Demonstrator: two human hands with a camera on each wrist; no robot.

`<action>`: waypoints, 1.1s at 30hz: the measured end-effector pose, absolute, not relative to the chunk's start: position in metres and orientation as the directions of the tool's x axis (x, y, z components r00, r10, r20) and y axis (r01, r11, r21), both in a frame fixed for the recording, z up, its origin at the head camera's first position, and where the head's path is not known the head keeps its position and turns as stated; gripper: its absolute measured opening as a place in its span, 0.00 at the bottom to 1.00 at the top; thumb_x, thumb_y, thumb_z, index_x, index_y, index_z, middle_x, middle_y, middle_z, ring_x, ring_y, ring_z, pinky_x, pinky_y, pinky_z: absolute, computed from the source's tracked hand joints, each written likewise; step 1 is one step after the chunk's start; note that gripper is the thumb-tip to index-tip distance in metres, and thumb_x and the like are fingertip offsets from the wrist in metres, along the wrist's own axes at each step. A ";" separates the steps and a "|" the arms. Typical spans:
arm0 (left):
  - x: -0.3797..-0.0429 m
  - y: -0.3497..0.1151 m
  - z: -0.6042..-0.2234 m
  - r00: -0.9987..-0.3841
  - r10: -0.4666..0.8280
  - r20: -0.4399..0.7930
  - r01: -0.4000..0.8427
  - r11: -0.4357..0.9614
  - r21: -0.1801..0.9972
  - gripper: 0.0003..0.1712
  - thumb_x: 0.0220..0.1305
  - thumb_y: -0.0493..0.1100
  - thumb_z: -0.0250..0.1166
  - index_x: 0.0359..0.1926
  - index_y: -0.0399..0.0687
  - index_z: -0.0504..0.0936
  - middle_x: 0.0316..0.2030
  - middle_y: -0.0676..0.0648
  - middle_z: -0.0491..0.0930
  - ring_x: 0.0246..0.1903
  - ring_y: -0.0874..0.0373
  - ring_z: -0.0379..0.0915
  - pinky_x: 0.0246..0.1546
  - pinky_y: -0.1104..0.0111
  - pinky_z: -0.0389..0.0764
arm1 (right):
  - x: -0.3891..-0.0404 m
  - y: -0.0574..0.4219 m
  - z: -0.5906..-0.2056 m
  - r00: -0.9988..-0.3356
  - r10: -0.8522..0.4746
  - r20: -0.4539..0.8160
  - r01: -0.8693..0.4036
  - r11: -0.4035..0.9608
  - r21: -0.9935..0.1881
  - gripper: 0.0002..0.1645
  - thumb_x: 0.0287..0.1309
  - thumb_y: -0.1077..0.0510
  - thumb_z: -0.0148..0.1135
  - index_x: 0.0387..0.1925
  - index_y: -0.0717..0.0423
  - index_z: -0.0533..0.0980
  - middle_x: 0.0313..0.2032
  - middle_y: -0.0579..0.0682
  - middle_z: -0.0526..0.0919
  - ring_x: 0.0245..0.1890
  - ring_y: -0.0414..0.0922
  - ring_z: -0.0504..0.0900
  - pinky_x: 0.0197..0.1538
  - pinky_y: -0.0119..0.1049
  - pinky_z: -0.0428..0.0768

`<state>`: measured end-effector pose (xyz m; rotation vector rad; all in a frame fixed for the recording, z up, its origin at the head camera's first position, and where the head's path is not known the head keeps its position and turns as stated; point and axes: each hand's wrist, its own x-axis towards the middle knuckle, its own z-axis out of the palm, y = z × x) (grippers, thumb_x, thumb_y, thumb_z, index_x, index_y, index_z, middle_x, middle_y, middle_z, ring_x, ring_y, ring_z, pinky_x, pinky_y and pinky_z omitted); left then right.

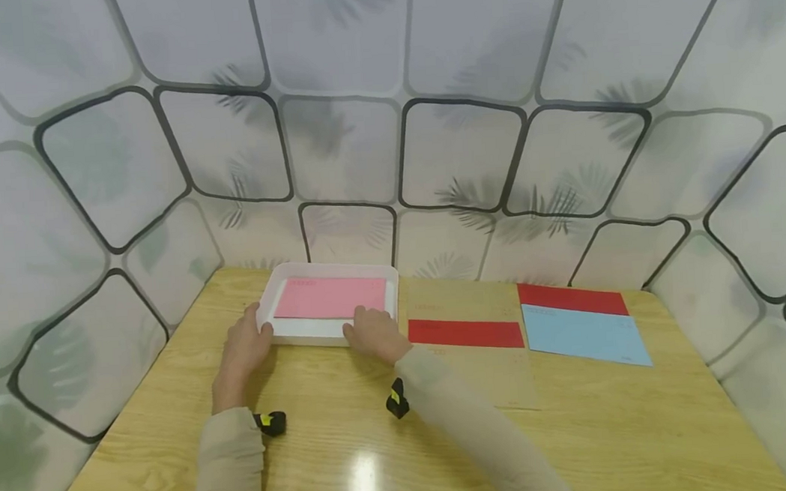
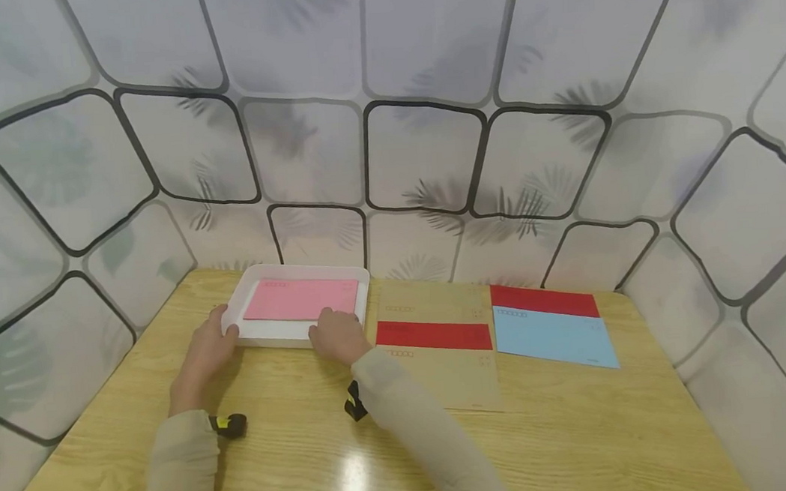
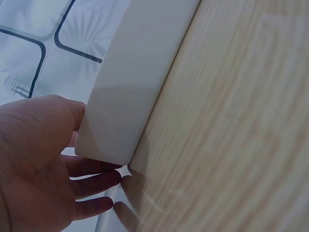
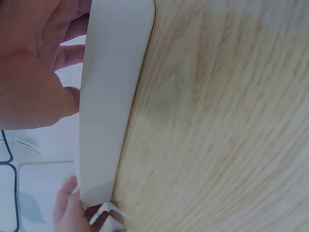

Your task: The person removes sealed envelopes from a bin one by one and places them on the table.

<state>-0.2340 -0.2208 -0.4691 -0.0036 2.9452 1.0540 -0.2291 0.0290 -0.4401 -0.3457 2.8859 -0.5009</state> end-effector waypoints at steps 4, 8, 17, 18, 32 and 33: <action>-0.235 -0.220 -0.469 -1.000 0.006 -0.010 -0.002 0.771 0.636 0.35 0.72 0.41 0.43 0.74 0.27 0.49 0.68 0.21 0.57 0.67 0.26 0.55 0.66 0.39 0.60 | -0.234 0.033 -0.443 -0.962 -0.237 -0.134 -0.158 0.888 -0.432 0.13 0.67 0.55 0.51 0.37 0.63 0.73 0.22 0.49 0.68 0.18 0.42 0.65 0.20 0.33 0.67; -0.235 -0.220 -0.469 -1.000 0.005 -0.002 0.002 0.774 0.634 0.35 0.73 0.42 0.43 0.74 0.27 0.49 0.67 0.21 0.58 0.67 0.26 0.56 0.66 0.39 0.61 | -0.237 0.036 -0.446 -0.975 -0.201 -0.096 -0.134 0.874 -0.467 0.13 0.64 0.58 0.53 0.41 0.66 0.73 0.36 0.58 0.71 0.26 0.47 0.70 0.28 0.38 0.73; -0.234 -0.220 -0.469 -1.000 -0.005 -0.020 -0.016 0.770 0.638 0.35 0.73 0.41 0.43 0.74 0.27 0.48 0.68 0.21 0.57 0.67 0.26 0.54 0.67 0.40 0.60 | -0.246 0.042 -0.455 -0.997 -0.075 0.022 -0.066 0.648 -0.759 0.25 0.58 0.65 0.56 0.57 0.70 0.69 0.57 0.69 0.68 0.38 0.50 0.75 0.43 0.40 0.78; -0.234 -0.220 -0.469 -1.000 -0.007 -0.024 -0.020 0.769 0.639 0.35 0.73 0.42 0.43 0.74 0.27 0.48 0.68 0.21 0.57 0.68 0.26 0.54 0.67 0.40 0.59 | -0.247 0.042 -0.455 -0.998 -0.056 0.020 -0.050 0.599 -0.799 0.26 0.58 0.66 0.56 0.59 0.70 0.69 0.56 0.70 0.69 0.36 0.49 0.73 0.42 0.40 0.77; -0.235 -0.220 -0.468 -0.999 -0.011 -0.049 -0.040 0.756 0.653 0.36 0.73 0.42 0.43 0.75 0.28 0.46 0.70 0.21 0.54 0.69 0.27 0.51 0.68 0.40 0.57 | -0.254 0.045 -0.447 -0.985 0.156 -0.079 0.088 0.050 -0.995 0.20 0.56 0.66 0.57 0.52 0.68 0.77 0.46 0.59 0.81 0.37 0.47 0.81 0.42 0.36 0.84; -0.235 -0.221 -0.468 -0.999 -0.011 -0.049 -0.041 0.756 0.654 0.36 0.73 0.42 0.43 0.75 0.28 0.46 0.70 0.22 0.54 0.70 0.28 0.51 0.68 0.40 0.57 | -0.254 0.046 -0.447 -0.984 0.160 -0.075 0.086 0.064 -0.994 0.20 0.57 0.66 0.57 0.51 0.68 0.78 0.46 0.59 0.81 0.37 0.46 0.80 0.42 0.35 0.84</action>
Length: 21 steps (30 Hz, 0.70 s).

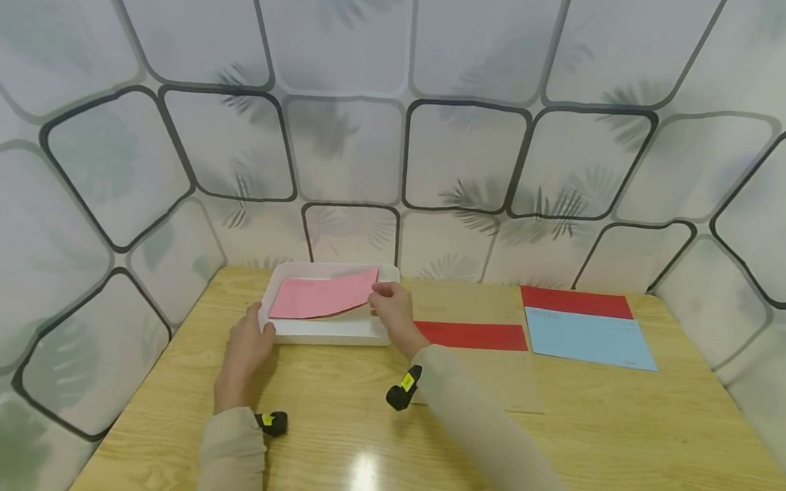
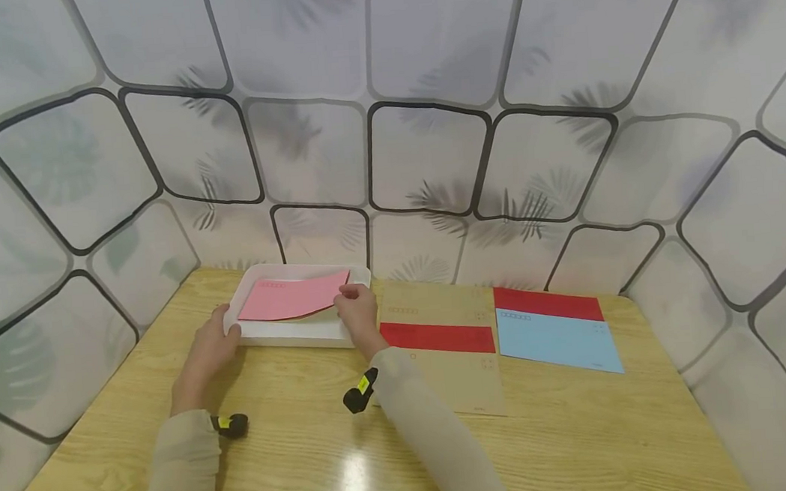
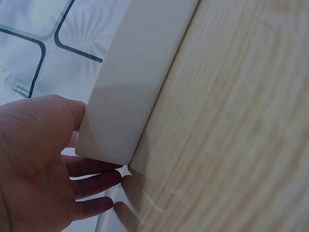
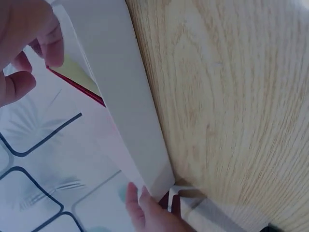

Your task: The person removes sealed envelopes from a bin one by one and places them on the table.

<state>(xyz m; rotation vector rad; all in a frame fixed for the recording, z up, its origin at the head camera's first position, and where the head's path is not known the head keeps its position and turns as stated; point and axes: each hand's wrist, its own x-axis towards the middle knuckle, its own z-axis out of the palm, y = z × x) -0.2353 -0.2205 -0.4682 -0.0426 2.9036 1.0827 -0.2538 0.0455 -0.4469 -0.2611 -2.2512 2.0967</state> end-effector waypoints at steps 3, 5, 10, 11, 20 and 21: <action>-0.235 -0.220 -0.468 -0.999 -0.012 -0.050 -0.042 0.753 0.656 0.36 0.74 0.42 0.43 0.75 0.28 0.46 0.70 0.22 0.53 0.70 0.28 0.50 0.68 0.40 0.56 | -0.252 0.045 -0.446 -0.986 0.159 -0.041 0.071 0.185 -0.980 0.19 0.57 0.65 0.57 0.51 0.66 0.80 0.49 0.59 0.83 0.42 0.46 0.80 0.40 0.34 0.81; -0.235 -0.220 -0.469 -0.999 -0.014 -0.050 -0.043 0.754 0.656 0.36 0.73 0.42 0.43 0.75 0.28 0.46 0.70 0.22 0.53 0.70 0.28 0.50 0.68 0.40 0.57 | -0.251 0.044 -0.446 -0.989 0.146 -0.009 0.050 0.279 -0.959 0.20 0.58 0.64 0.56 0.51 0.66 0.80 0.51 0.59 0.83 0.44 0.46 0.79 0.39 0.32 0.78; -0.236 -0.221 -0.469 -0.999 -0.016 -0.046 -0.043 0.759 0.650 0.36 0.73 0.42 0.43 0.75 0.28 0.46 0.70 0.22 0.54 0.70 0.28 0.51 0.69 0.40 0.57 | -0.248 0.041 -0.447 -0.994 0.099 0.043 -0.003 0.375 -0.927 0.22 0.56 0.65 0.55 0.52 0.67 0.80 0.51 0.60 0.84 0.25 0.40 0.70 0.26 0.27 0.67; -0.236 -0.221 -0.469 -0.999 -0.016 -0.045 -0.042 0.759 0.650 0.36 0.73 0.42 0.43 0.75 0.28 0.46 0.70 0.22 0.54 0.70 0.28 0.51 0.69 0.40 0.57 | -0.248 0.040 -0.447 -0.994 0.097 0.048 -0.008 0.376 -0.927 0.22 0.56 0.65 0.55 0.52 0.67 0.80 0.49 0.60 0.85 0.21 0.38 0.67 0.23 0.27 0.65; -0.235 -0.220 -0.469 -0.998 -0.017 -0.059 -0.051 0.753 0.656 0.36 0.74 0.42 0.43 0.75 0.29 0.45 0.71 0.22 0.53 0.70 0.28 0.49 0.69 0.40 0.56 | -0.249 0.044 -0.452 -0.995 0.092 0.024 0.006 0.315 -0.949 0.22 0.56 0.65 0.55 0.52 0.67 0.79 0.53 0.61 0.82 0.19 0.35 0.73 0.25 0.26 0.71; -0.235 -0.221 -0.469 -0.998 -0.017 -0.058 -0.051 0.752 0.657 0.36 0.74 0.42 0.43 0.75 0.29 0.45 0.71 0.23 0.53 0.70 0.28 0.50 0.69 0.40 0.56 | -0.249 0.044 -0.453 -0.996 0.087 0.030 0.000 0.323 -0.946 0.22 0.56 0.66 0.55 0.53 0.68 0.79 0.53 0.62 0.82 0.18 0.35 0.72 0.24 0.26 0.70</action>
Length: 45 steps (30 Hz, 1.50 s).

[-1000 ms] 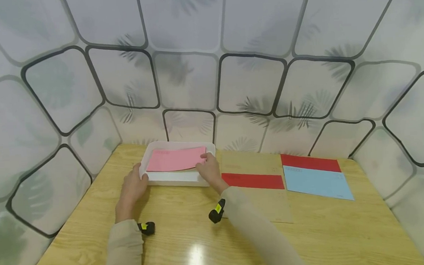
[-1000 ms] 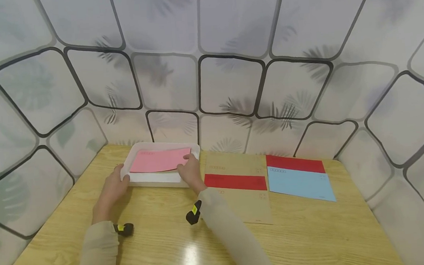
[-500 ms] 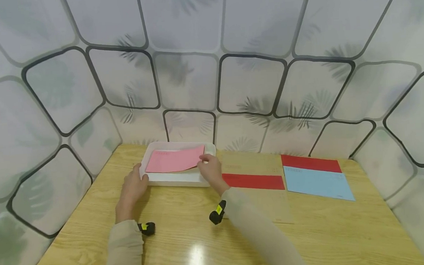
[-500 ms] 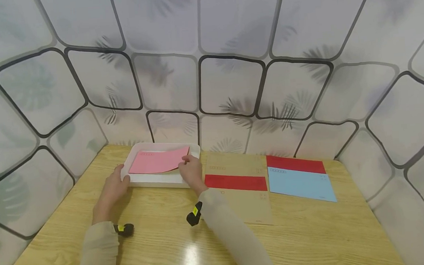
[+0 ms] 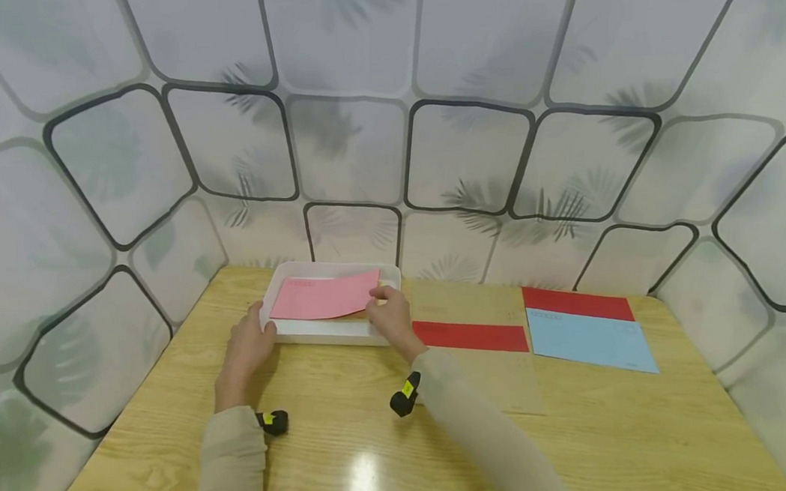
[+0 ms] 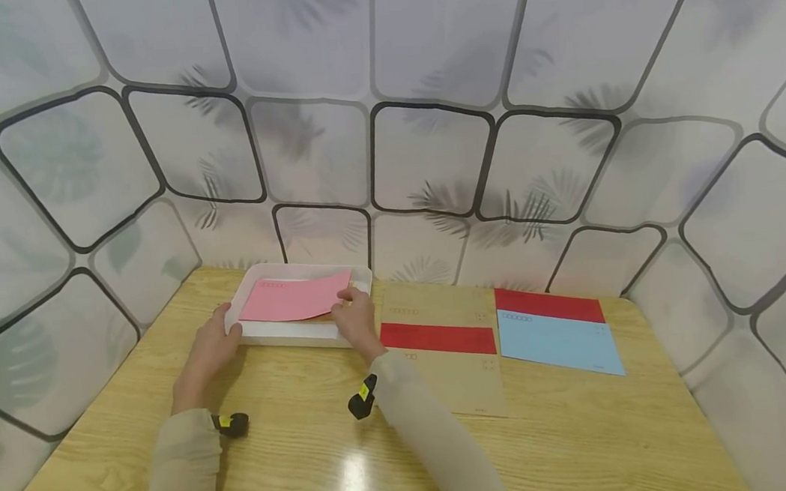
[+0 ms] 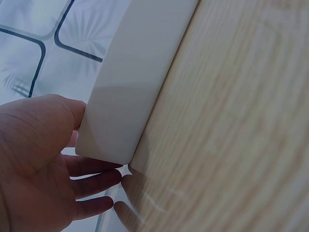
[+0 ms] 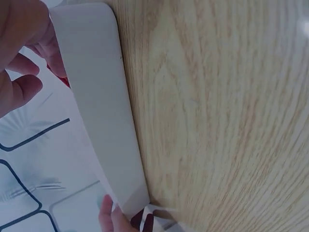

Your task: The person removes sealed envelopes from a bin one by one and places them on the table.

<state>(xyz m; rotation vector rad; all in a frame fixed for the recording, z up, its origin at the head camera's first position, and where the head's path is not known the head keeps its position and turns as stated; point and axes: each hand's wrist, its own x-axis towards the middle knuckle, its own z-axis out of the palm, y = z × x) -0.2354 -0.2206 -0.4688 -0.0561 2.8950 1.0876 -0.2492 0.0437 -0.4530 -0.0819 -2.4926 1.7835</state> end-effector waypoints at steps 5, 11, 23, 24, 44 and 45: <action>-0.235 -0.221 -0.468 -0.998 -0.018 -0.058 -0.052 0.751 0.658 0.36 0.74 0.42 0.43 0.75 0.30 0.45 0.71 0.22 0.53 0.70 0.28 0.49 0.69 0.40 0.56 | -0.247 0.042 -0.454 -0.998 -0.007 0.065 -0.060 0.475 -0.878 0.27 0.57 0.66 0.52 0.59 0.70 0.75 0.52 0.65 0.82 0.13 0.35 0.58 0.20 0.27 0.60; -0.235 -0.222 -0.468 -0.999 -0.017 -0.050 -0.046 0.753 0.656 0.36 0.73 0.43 0.42 0.75 0.29 0.45 0.70 0.22 0.53 0.70 0.27 0.50 0.68 0.40 0.56 | -0.242 0.036 -0.453 -0.990 -0.115 0.084 -0.138 0.630 -0.765 0.28 0.59 0.65 0.51 0.62 0.70 0.73 0.59 0.63 0.79 0.17 0.38 0.62 0.26 0.29 0.66; -0.236 -0.221 -0.467 -0.998 -0.016 -0.053 -0.046 0.756 0.653 0.36 0.74 0.43 0.43 0.75 0.29 0.46 0.70 0.22 0.53 0.70 0.27 0.50 0.69 0.40 0.56 | -0.253 0.039 -0.461 -0.997 0.040 0.069 -0.050 0.364 -0.930 0.22 0.54 0.67 0.56 0.52 0.69 0.79 0.46 0.60 0.83 0.17 0.38 0.63 0.24 0.28 0.65; -0.236 -0.221 -0.467 -0.999 -0.016 -0.051 -0.045 0.757 0.651 0.36 0.74 0.43 0.43 0.75 0.29 0.46 0.70 0.21 0.53 0.70 0.27 0.50 0.69 0.40 0.56 | -0.253 0.040 -0.461 -0.997 0.046 0.055 -0.036 0.346 -0.937 0.23 0.53 0.67 0.57 0.52 0.68 0.79 0.47 0.60 0.83 0.19 0.38 0.65 0.25 0.28 0.67; -0.237 -0.221 -0.469 -0.997 -0.021 -0.077 -0.067 0.749 0.659 0.36 0.74 0.43 0.43 0.76 0.30 0.45 0.71 0.23 0.52 0.71 0.29 0.48 0.70 0.41 0.54 | -0.245 0.036 -0.450 -0.985 0.172 0.033 0.006 0.225 -0.974 0.17 0.59 0.70 0.56 0.49 0.69 0.81 0.41 0.61 0.86 0.31 0.50 0.87 0.31 0.30 0.82; -0.237 -0.221 -0.469 -0.996 -0.024 -0.086 -0.075 0.747 0.660 0.36 0.74 0.43 0.43 0.76 0.30 0.44 0.71 0.23 0.52 0.71 0.29 0.48 0.70 0.40 0.54 | -0.245 0.037 -0.450 -0.980 0.193 0.055 -0.013 0.211 -0.977 0.16 0.59 0.71 0.55 0.48 0.69 0.81 0.38 0.62 0.86 0.31 0.52 0.88 0.31 0.30 0.83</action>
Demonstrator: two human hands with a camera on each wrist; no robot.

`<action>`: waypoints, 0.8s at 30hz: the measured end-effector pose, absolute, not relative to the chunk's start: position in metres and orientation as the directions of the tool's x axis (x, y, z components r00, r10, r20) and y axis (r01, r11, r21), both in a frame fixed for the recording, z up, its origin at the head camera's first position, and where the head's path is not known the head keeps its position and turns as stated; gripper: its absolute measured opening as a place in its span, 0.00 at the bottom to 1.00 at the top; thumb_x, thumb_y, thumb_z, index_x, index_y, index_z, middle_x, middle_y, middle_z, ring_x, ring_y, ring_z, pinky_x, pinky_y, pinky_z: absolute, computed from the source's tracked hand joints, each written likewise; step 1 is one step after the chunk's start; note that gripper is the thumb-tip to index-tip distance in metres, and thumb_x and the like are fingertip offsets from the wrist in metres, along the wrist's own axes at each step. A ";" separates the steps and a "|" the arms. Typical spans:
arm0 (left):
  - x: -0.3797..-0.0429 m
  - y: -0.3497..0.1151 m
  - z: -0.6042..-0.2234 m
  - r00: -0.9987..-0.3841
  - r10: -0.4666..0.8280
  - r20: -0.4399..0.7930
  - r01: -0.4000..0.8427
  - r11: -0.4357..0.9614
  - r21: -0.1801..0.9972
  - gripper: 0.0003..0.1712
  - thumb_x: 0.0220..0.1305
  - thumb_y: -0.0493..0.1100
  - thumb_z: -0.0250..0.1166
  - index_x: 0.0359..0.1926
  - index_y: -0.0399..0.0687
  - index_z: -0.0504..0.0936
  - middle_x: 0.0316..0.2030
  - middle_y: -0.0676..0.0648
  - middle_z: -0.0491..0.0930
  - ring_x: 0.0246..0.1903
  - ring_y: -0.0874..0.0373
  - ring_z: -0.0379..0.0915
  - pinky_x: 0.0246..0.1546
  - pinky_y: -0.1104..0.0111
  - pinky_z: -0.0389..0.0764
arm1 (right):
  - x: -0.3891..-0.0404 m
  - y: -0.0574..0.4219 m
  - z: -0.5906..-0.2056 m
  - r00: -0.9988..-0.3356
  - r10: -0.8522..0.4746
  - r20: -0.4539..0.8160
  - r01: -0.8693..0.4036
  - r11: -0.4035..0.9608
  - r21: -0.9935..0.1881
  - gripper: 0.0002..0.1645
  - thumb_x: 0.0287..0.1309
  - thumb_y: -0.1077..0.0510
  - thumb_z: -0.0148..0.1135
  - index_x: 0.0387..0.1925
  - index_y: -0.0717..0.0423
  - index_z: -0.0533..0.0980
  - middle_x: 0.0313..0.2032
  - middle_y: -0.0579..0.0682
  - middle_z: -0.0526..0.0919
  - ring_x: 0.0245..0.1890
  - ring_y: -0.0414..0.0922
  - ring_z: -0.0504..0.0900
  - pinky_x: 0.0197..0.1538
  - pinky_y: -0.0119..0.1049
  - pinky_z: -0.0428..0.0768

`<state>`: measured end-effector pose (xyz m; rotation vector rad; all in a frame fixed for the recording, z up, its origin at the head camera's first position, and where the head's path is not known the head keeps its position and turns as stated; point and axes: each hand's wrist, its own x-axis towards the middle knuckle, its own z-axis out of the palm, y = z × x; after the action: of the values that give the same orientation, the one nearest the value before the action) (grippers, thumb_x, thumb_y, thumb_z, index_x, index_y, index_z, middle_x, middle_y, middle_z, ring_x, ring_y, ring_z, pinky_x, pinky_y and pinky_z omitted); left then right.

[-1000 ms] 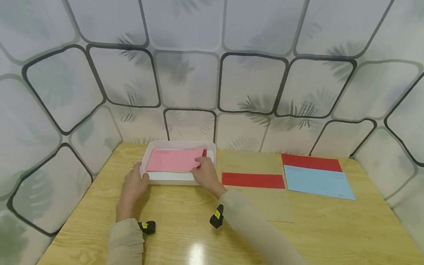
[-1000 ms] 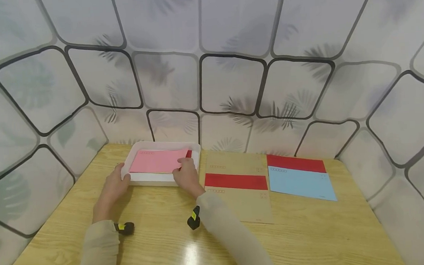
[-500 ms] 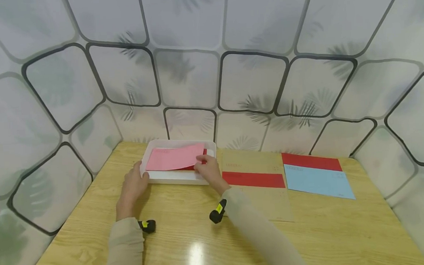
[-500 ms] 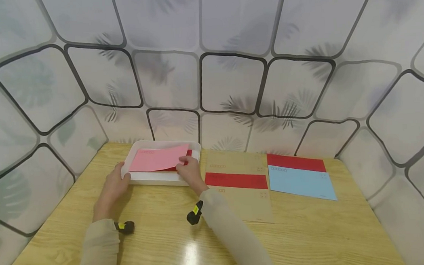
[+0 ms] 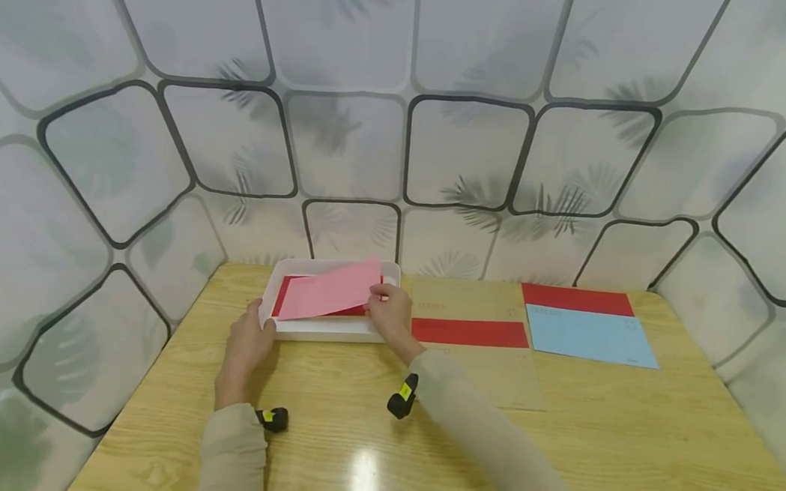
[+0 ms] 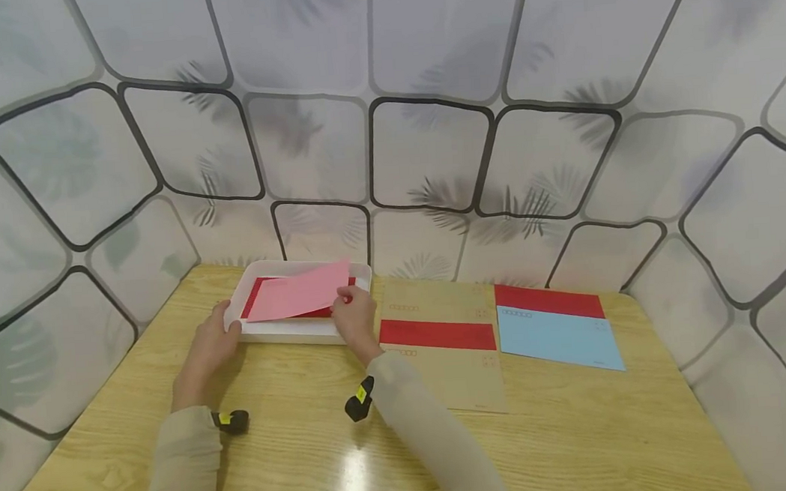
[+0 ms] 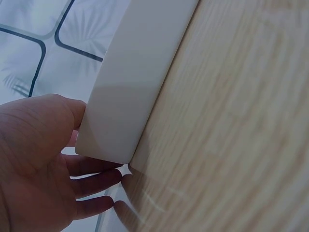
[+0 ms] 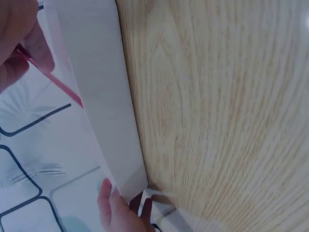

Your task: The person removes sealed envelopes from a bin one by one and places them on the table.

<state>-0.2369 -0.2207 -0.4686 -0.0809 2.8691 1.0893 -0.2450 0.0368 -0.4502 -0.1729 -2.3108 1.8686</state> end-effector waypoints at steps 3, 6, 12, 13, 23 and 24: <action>-0.238 -0.220 -0.468 -0.995 -0.025 -0.098 -0.084 0.743 0.664 0.37 0.74 0.43 0.43 0.76 0.31 0.44 0.71 0.24 0.52 0.71 0.30 0.48 0.70 0.40 0.54 | -0.245 0.040 -0.452 -0.961 0.244 0.127 -0.075 0.213 -0.974 0.15 0.60 0.73 0.54 0.45 0.70 0.82 0.32 0.62 0.86 0.30 0.56 0.88 0.28 0.31 0.83; -0.238 -0.220 -0.467 -0.994 -0.028 -0.109 -0.095 0.735 0.671 0.37 0.74 0.43 0.43 0.76 0.32 0.44 0.72 0.24 0.52 0.72 0.30 0.48 0.70 0.40 0.54 | -0.247 0.045 -0.454 -0.947 0.265 0.181 -0.117 0.240 -0.964 0.15 0.58 0.74 0.53 0.43 0.71 0.83 0.30 0.63 0.86 0.28 0.58 0.88 0.27 0.30 0.82; -0.237 -0.219 -0.466 -0.991 -0.030 -0.128 -0.110 0.725 0.680 0.37 0.74 0.43 0.43 0.77 0.34 0.42 0.73 0.26 0.50 0.72 0.31 0.46 0.70 0.40 0.53 | -0.244 0.055 -0.452 -0.941 0.283 0.185 -0.133 0.192 -0.972 0.16 0.60 0.73 0.52 0.43 0.71 0.83 0.34 0.64 0.86 0.30 0.62 0.87 0.28 0.32 0.84; -0.236 -0.219 -0.465 -0.992 -0.029 -0.125 -0.107 0.726 0.679 0.37 0.74 0.43 0.43 0.77 0.33 0.42 0.73 0.26 0.50 0.72 0.31 0.47 0.70 0.40 0.53 | -0.243 0.056 -0.451 -0.941 0.286 0.183 -0.136 0.176 -0.975 0.15 0.60 0.73 0.52 0.44 0.71 0.83 0.35 0.64 0.86 0.30 0.62 0.87 0.29 0.33 0.85; -0.234 -0.218 -0.465 -0.992 -0.035 -0.124 -0.110 0.731 0.673 0.37 0.74 0.43 0.43 0.77 0.33 0.42 0.73 0.25 0.51 0.72 0.30 0.48 0.69 0.39 0.54 | -0.236 0.082 -0.450 -0.932 0.350 0.097 -0.097 0.018 -0.995 0.15 0.62 0.73 0.52 0.45 0.71 0.82 0.40 0.67 0.85 0.27 0.49 0.88 0.32 0.34 0.86; -0.234 -0.219 -0.465 -0.992 -0.036 -0.117 -0.106 0.734 0.670 0.37 0.74 0.43 0.43 0.76 0.33 0.43 0.72 0.25 0.51 0.72 0.30 0.49 0.69 0.40 0.54 | -0.235 0.085 -0.449 -0.931 0.355 0.088 -0.096 -0.005 -0.995 0.15 0.61 0.73 0.52 0.45 0.72 0.82 0.39 0.68 0.85 0.26 0.48 0.88 0.32 0.34 0.86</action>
<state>-0.2343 -0.2186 -0.4654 -0.1164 2.8358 1.1051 -0.2352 0.0852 -0.4495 -0.2687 -1.9618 2.0073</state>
